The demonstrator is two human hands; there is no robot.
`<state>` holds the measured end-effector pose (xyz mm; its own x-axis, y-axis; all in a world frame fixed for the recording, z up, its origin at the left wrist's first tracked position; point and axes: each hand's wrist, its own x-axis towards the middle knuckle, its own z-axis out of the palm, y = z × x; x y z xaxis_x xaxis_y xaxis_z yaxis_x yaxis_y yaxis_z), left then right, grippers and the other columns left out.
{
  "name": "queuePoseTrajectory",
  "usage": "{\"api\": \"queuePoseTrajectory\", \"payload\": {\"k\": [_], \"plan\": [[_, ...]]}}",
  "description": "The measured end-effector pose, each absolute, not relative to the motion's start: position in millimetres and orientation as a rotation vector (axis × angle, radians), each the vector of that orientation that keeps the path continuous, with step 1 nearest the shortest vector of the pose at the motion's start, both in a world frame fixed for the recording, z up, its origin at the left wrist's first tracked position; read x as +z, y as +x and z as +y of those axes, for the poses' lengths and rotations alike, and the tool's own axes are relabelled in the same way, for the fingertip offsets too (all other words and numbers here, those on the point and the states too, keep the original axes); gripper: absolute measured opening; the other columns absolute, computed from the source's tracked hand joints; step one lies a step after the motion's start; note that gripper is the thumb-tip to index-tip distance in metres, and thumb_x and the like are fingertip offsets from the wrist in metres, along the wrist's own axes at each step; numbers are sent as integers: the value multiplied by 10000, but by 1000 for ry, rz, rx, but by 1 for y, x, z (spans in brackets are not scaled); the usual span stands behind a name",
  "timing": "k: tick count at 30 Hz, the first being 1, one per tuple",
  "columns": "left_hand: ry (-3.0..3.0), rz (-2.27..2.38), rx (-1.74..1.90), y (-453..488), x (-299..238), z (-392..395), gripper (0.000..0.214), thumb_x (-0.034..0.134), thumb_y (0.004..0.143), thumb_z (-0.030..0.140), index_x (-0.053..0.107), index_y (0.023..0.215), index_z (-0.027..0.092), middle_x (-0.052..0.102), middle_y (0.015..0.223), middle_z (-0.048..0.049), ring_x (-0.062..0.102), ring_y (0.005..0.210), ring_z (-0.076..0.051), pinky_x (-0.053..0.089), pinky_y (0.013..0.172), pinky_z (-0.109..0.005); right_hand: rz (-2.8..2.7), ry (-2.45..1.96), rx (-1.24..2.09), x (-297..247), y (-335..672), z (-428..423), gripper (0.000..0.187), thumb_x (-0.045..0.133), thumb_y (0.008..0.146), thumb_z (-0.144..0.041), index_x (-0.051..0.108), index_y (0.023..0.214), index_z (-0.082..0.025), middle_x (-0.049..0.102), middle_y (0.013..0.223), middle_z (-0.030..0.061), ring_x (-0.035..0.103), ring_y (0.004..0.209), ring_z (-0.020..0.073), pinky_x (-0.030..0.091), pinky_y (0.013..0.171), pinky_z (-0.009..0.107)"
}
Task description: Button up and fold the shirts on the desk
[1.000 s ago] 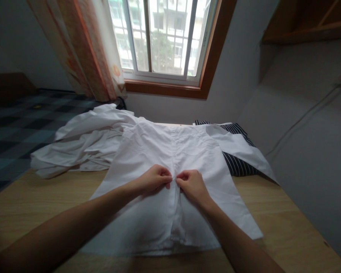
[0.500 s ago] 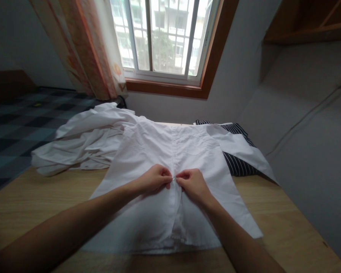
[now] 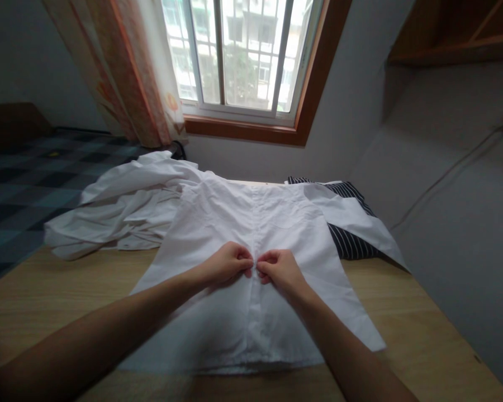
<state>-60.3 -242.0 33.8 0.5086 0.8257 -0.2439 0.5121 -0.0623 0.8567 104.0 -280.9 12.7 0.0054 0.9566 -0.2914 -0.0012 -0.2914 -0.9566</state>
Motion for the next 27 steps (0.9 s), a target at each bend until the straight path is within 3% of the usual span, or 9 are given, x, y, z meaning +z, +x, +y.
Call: {"api": "queuePoseTrajectory", "payload": {"k": [3,9,13,18,27], "plan": [[1706,1155,392,-60,34,-243,175,544,697,193,682,630,110,613,551,-5,473,477,-86,322,489,-205,-1139,-1461,1319,7,101,-282,140,719,582,-225,660,672,-137,632,543,1,533,429,93,414,416,201],[1573,1173,359,-58,37,-248,264,478,786,243,638,614,122,376,329,54,352,315,-86,218,368,-201,-1431,-1621,924,10,96,-290,104,634,701,-251,688,715,-164,677,590,30,592,483,140,409,454,225],[1533,1190,364,-57,39,-249,351,473,837,338,614,596,126,421,363,37,372,313,-82,228,348,-190,-1564,-1678,651,16,92,-295,123,627,741,-265,693,676,-186,704,639,48,630,582,174,428,543,251],[1580,1208,348,-57,37,-249,190,525,747,208,628,611,124,429,372,43,398,333,-82,244,362,-183,-1637,-1677,538,17,89,-299,114,626,759,-211,691,667,-193,704,653,29,626,607,168,413,600,261],[1602,1208,347,-58,35,-248,155,549,717,170,651,614,117,419,353,49,387,336,-76,234,375,-187,-1657,-1699,513,17,88,-297,98,654,747,-201,688,655,-197,694,634,25,619,598,168,402,589,259]]}}
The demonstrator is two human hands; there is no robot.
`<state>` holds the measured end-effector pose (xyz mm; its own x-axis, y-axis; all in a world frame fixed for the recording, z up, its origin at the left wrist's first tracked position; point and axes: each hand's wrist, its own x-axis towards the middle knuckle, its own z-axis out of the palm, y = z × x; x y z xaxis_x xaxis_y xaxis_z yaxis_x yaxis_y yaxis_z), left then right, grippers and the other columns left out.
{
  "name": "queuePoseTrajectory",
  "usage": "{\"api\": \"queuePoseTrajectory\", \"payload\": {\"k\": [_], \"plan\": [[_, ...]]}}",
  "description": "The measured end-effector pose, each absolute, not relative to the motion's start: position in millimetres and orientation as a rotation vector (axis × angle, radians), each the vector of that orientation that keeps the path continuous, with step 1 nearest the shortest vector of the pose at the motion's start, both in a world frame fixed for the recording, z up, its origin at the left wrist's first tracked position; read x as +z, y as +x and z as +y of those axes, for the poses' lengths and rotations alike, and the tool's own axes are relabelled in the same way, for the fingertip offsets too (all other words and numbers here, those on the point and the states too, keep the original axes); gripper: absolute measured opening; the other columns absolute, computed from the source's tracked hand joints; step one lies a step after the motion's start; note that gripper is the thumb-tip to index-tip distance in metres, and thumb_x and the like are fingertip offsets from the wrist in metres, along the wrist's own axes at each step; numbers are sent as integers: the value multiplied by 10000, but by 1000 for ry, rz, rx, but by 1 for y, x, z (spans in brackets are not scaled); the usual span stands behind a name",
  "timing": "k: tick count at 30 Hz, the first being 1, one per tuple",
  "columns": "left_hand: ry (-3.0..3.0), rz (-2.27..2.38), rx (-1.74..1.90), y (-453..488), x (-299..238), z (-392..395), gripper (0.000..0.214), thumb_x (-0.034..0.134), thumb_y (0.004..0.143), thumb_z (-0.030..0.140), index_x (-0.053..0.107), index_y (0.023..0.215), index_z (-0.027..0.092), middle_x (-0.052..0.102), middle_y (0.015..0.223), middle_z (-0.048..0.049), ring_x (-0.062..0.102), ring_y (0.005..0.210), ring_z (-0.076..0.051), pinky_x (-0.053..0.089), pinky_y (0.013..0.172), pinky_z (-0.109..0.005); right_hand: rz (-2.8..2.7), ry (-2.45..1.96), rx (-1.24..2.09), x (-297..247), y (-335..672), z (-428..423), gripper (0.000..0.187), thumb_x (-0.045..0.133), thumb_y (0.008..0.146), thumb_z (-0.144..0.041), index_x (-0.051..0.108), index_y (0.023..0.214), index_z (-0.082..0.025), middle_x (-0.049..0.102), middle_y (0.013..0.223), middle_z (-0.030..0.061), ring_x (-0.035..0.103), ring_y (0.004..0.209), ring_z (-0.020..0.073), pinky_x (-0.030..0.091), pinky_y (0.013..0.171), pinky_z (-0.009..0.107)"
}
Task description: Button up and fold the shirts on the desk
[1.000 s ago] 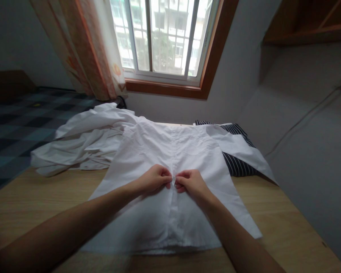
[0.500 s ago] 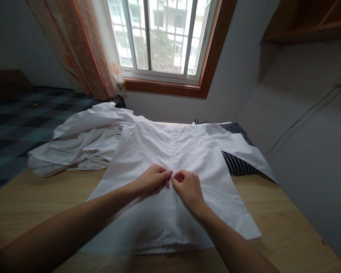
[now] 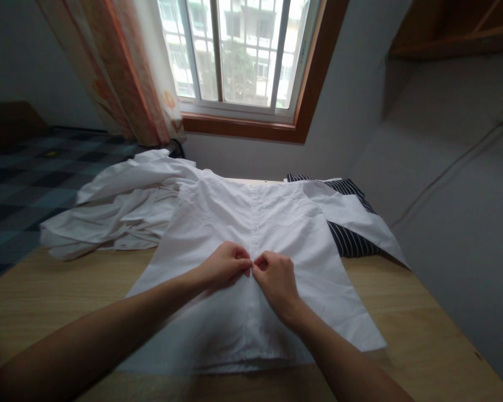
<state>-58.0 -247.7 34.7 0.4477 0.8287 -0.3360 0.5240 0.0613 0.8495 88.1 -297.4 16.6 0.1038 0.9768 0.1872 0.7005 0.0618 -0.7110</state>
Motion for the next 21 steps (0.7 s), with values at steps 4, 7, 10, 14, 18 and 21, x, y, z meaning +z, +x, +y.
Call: {"api": "queuePoseTrajectory", "payload": {"k": [4,7,10,14,18,21], "plan": [[1560,1196,377,-57,36,-249,173,532,721,198,631,600,126,427,364,46,404,337,-84,256,363,-188,-1713,-1692,379,12,87,-298,112,651,760,-218,662,650,-199,678,621,18,603,581,161,381,577,258],[1530,1184,391,-57,37,-249,226,521,752,251,630,602,122,495,423,23,415,349,-78,283,360,-187,-1791,-1676,189,7,86,-298,112,636,767,-187,646,656,-192,675,641,28,604,599,163,369,592,260],[1565,1176,375,-58,37,-248,245,523,756,278,632,601,122,528,454,12,432,357,-75,295,363,-184,-1867,-1681,31,4,85,-300,114,622,777,-163,643,667,-185,674,651,42,607,606,167,361,599,262],[1651,1197,322,-59,35,-248,262,519,756,295,626,584,130,497,417,18,450,359,-87,307,380,-190,-1952,-1653,-92,2,84,-301,145,616,800,-163,632,657,-178,657,641,42,605,608,171,348,597,268],[1722,1193,311,-60,38,-249,293,481,769,286,612,551,142,469,386,21,455,378,-104,319,424,-210,-1952,-1641,-94,1,84,-301,150,619,796,-150,626,649,-177,651,646,40,605,616,173,348,603,269],[1808,1202,370,-59,38,-249,263,478,744,222,617,535,145,482,404,20,475,454,-111,321,484,-214,-1894,-1633,27,1,85,-300,143,624,790,-163,630,648,-183,657,653,36,606,620,169,357,610,261]]}}
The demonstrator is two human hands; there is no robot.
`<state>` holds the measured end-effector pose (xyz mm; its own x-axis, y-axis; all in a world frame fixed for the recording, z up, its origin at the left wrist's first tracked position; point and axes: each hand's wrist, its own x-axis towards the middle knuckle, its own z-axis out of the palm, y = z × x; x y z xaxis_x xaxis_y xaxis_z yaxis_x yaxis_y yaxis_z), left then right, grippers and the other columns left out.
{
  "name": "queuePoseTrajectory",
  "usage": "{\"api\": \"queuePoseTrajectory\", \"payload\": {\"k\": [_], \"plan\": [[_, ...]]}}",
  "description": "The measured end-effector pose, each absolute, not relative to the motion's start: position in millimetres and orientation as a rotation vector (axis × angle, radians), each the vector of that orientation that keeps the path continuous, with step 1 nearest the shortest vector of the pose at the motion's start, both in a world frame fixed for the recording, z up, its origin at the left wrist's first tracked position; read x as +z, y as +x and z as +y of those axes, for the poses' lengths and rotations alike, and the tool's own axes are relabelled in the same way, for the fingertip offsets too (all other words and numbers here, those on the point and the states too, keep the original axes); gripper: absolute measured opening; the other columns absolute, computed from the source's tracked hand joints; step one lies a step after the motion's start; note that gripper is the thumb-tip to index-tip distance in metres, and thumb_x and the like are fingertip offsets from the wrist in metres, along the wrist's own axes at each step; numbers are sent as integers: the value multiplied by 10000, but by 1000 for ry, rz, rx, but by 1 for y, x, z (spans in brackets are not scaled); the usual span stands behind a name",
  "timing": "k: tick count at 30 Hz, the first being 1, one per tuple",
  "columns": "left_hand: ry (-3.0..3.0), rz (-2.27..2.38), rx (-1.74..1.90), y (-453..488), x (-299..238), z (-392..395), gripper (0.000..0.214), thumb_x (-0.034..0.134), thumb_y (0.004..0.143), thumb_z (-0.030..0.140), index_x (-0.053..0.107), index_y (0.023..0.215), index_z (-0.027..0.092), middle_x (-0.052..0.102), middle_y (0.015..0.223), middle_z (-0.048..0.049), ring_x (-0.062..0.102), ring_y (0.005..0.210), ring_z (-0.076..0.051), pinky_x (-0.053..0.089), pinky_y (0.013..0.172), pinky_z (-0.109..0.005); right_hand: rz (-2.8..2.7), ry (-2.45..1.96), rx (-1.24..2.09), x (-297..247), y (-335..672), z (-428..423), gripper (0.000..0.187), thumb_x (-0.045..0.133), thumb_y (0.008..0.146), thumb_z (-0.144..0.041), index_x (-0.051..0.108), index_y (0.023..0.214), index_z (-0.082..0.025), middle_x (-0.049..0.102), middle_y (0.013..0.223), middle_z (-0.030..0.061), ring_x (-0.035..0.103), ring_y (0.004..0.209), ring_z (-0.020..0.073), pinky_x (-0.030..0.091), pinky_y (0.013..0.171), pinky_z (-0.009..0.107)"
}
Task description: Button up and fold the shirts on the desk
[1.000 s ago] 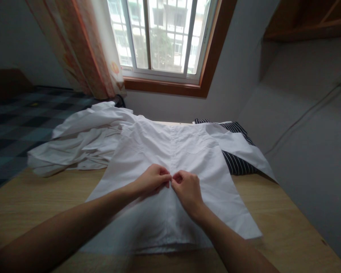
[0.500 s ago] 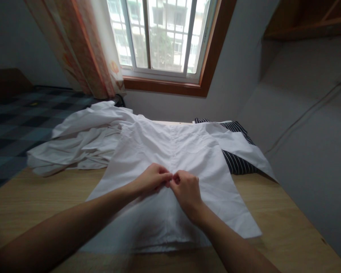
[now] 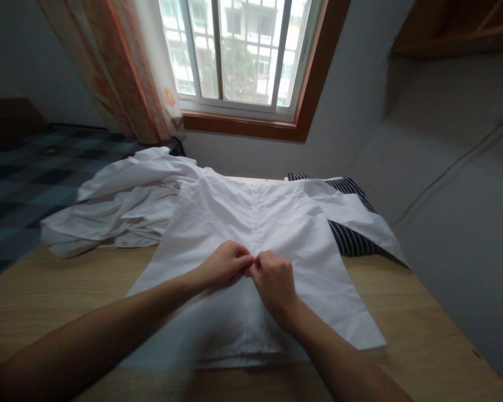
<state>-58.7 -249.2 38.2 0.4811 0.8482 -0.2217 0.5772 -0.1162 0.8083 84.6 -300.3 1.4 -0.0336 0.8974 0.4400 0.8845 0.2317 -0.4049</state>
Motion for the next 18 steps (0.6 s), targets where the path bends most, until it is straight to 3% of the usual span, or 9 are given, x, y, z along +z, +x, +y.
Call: {"api": "queuePoseTrajectory", "payload": {"k": [8,18], "plan": [[1961,1182,501,-58,28,-246,251,478,749,207,660,585,151,628,581,-20,543,624,-149,349,584,-233,-1742,-1613,370,11,88,-296,65,609,750,-170,649,704,-191,646,635,5,584,591,149,396,606,251],[1956,1176,513,-59,28,-246,292,477,798,230,651,575,154,636,596,-22,564,646,-150,369,632,-239,-1635,-1526,646,8,98,-292,96,624,754,-214,709,792,-186,709,715,31,650,649,169,488,650,261]]}}
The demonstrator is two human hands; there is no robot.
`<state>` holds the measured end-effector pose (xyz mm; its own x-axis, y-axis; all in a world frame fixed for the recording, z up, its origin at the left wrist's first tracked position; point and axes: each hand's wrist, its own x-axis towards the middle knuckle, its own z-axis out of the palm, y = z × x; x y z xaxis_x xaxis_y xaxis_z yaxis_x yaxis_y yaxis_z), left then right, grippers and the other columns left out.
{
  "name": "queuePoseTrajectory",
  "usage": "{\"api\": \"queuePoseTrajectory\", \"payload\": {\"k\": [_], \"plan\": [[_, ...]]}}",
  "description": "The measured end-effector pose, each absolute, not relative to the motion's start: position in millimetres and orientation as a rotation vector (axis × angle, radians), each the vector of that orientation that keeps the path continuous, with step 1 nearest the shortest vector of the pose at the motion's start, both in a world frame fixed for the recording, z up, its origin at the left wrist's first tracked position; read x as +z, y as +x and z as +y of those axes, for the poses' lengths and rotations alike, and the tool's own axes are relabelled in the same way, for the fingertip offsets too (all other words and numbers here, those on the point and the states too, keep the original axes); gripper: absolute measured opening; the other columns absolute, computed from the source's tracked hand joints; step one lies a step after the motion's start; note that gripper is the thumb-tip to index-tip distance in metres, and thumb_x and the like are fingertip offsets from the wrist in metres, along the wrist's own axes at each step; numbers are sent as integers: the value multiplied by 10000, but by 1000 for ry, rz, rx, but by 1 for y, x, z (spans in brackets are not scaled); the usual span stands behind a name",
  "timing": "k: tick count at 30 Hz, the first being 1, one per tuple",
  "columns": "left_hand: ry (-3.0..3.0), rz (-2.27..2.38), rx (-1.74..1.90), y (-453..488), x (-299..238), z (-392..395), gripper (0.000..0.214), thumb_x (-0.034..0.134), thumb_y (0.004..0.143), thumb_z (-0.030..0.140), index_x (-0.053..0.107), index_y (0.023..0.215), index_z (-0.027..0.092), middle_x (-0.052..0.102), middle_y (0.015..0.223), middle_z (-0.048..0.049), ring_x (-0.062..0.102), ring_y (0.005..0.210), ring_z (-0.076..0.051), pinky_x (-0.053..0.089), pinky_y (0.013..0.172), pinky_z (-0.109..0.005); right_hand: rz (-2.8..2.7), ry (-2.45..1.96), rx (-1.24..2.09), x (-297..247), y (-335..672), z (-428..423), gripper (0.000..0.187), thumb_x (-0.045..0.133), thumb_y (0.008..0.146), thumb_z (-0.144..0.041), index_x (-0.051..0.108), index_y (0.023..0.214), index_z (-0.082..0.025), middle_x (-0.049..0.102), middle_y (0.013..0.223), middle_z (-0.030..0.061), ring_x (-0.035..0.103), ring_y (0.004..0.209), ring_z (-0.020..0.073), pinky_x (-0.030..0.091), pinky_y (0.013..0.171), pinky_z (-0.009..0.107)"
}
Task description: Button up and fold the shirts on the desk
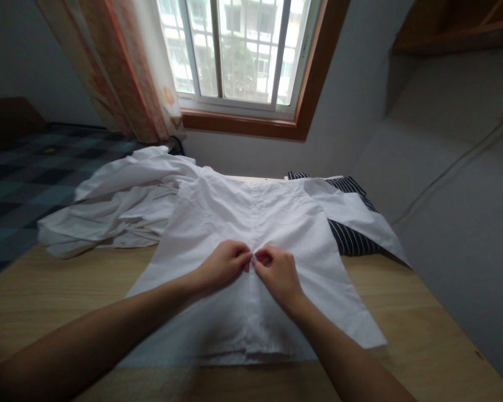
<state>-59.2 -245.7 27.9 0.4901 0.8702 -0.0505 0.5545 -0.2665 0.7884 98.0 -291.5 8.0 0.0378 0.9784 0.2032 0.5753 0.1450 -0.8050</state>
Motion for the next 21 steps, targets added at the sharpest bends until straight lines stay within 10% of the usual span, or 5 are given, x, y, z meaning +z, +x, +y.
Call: {"api": "queuePoseTrajectory", "payload": {"k": [21], "plan": [[2221,1288,560,-57,30,-256,226,514,801,167,731,738,161,691,675,-38,584,626,-153,360,605,-248,-1372,-1425,974,-6,102,-287,175,712,693,-283,744,813,-159,760,784,72,717,718,227,557,682,306]]}}
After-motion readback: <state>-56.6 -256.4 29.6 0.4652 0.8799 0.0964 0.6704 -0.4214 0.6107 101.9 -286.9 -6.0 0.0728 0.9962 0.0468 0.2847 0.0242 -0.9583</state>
